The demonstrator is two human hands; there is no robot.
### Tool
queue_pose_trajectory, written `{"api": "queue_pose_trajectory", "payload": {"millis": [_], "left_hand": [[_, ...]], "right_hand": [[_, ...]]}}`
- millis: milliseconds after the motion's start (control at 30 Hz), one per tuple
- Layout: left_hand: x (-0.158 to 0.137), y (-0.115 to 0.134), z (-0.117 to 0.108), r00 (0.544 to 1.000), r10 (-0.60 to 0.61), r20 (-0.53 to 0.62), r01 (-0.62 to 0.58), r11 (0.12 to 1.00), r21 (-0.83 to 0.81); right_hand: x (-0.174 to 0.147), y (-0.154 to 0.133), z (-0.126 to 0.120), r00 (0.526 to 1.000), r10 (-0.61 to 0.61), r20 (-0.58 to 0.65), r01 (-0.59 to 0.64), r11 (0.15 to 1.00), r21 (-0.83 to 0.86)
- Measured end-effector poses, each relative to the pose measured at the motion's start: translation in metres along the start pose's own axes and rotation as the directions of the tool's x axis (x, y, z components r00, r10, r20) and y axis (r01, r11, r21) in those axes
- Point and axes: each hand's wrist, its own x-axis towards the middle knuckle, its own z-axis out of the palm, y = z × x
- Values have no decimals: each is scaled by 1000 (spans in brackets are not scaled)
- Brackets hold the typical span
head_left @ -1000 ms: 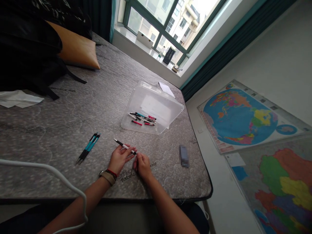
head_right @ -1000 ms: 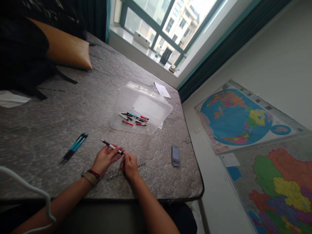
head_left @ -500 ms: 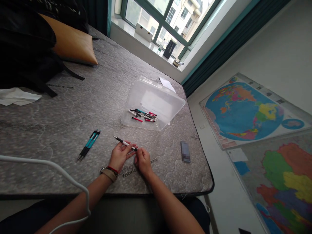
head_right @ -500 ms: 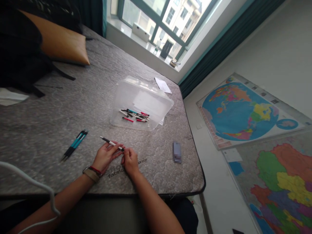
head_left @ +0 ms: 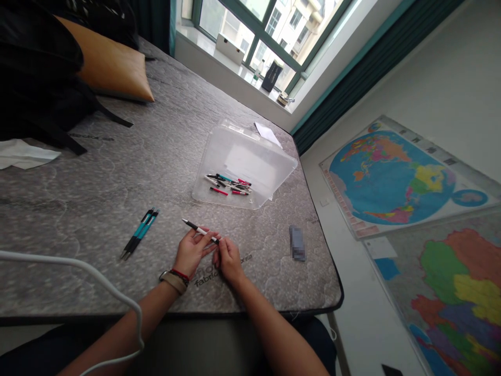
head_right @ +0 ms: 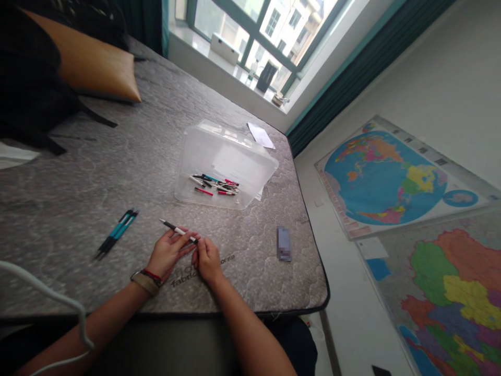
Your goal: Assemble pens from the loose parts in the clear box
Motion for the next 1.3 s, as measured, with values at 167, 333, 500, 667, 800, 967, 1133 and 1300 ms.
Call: {"api": "queue_pose_trajectory", "payload": {"millis": [167,333,500,667,800,967,1133,1300], "left_hand": [[0,0,0,1000,7,-3,-7,1000,1],[0,0,0,1000,1,-11,-1,1000,1],[-2,3,0,1000,6,-18,-7,1000,-12],[-1,4,-2,1000,-16,-9,15,1000,-10],[0,4,-2,998,-61,-12,61,998,-5],[-3,9,1,979,-185,86,185,983,11],[-5,14,2,963,-229,143,232,973,2],[-3,14,0,961,-228,158,234,972,-17]], "right_hand": [[2,1,-2,999,15,31,-17,997,77],[3,0,-4,998,28,60,-35,994,103],[4,-3,-6,995,39,95,-49,993,107],[3,-9,-12,969,18,247,-57,986,154],[4,-7,-19,947,26,321,-60,993,98],[11,-3,-31,895,71,440,-117,990,80],[18,-2,-43,839,85,537,-231,950,211],[18,5,-45,886,101,453,-263,914,310]]}}
